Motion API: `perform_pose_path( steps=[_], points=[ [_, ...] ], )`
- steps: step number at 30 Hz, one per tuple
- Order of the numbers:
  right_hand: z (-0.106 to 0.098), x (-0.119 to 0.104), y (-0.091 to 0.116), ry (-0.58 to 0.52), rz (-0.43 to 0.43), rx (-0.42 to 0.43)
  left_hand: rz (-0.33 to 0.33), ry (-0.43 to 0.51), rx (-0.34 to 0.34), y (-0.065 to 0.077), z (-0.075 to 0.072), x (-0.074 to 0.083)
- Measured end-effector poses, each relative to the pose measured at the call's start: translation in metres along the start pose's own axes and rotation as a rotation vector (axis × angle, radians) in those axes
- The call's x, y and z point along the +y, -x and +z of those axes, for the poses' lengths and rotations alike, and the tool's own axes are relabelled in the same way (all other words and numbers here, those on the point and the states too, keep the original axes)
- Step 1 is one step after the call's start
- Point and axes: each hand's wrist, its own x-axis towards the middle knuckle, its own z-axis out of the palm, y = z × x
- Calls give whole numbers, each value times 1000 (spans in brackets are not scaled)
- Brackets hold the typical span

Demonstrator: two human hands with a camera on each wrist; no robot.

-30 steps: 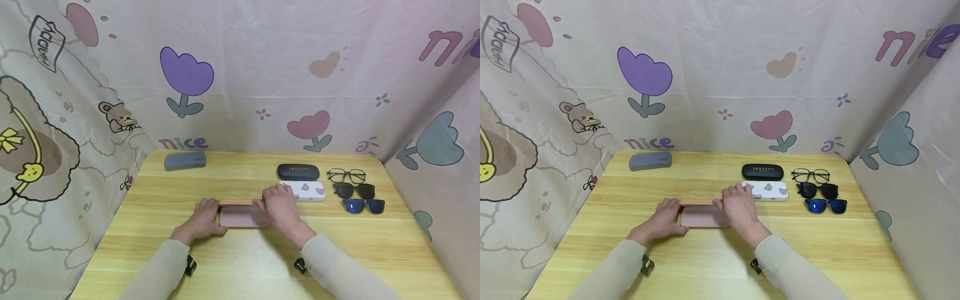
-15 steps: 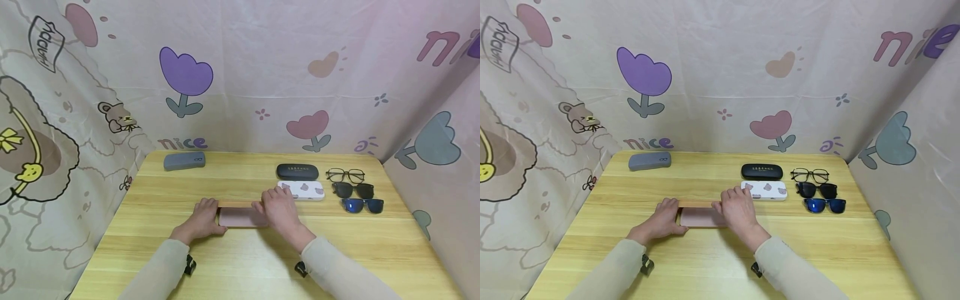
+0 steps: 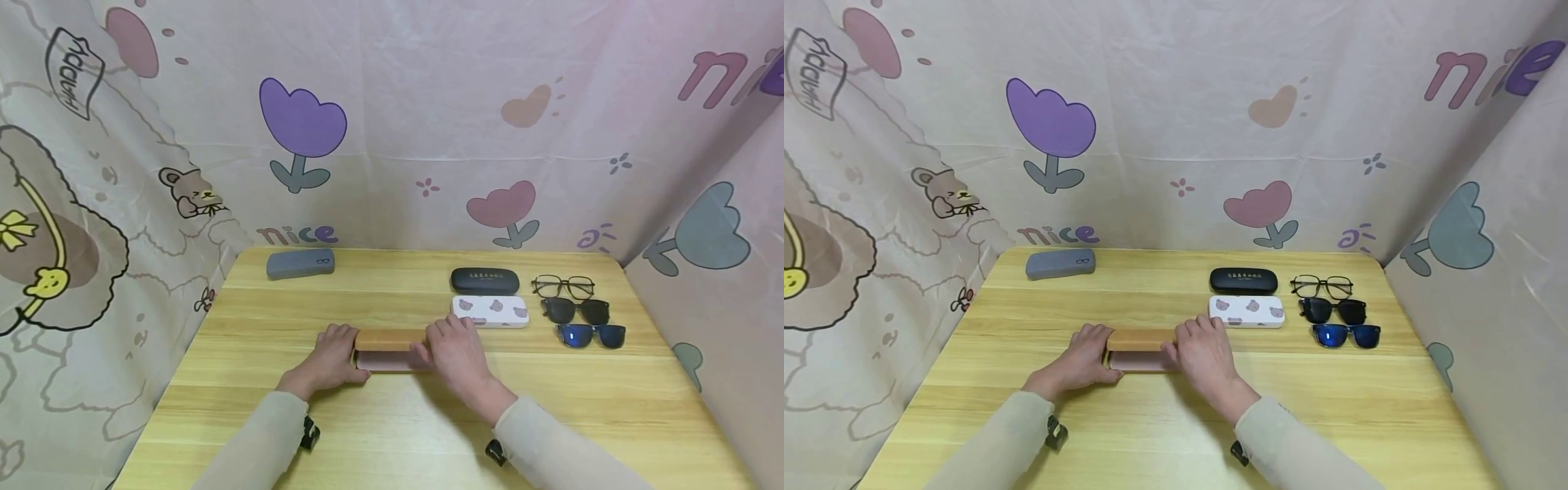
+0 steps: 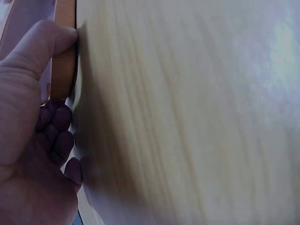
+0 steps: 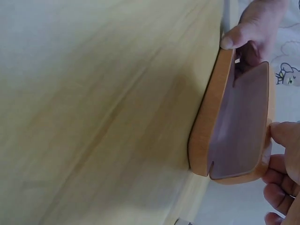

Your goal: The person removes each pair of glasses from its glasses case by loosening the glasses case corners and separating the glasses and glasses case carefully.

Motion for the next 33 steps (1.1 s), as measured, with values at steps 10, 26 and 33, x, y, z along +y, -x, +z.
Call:
perform_pose_path(
  steps=[10,26,33],
  points=[
    [-1,-2,5,5,-31,-43,12,1,24,1,2,-1],
    [11,-11,25,-57,-10,-110,-10,33,88,8,7,2],
    [12,-16,34,-54,-9,-129,-18,-40,198,18,21,16]
  ],
)
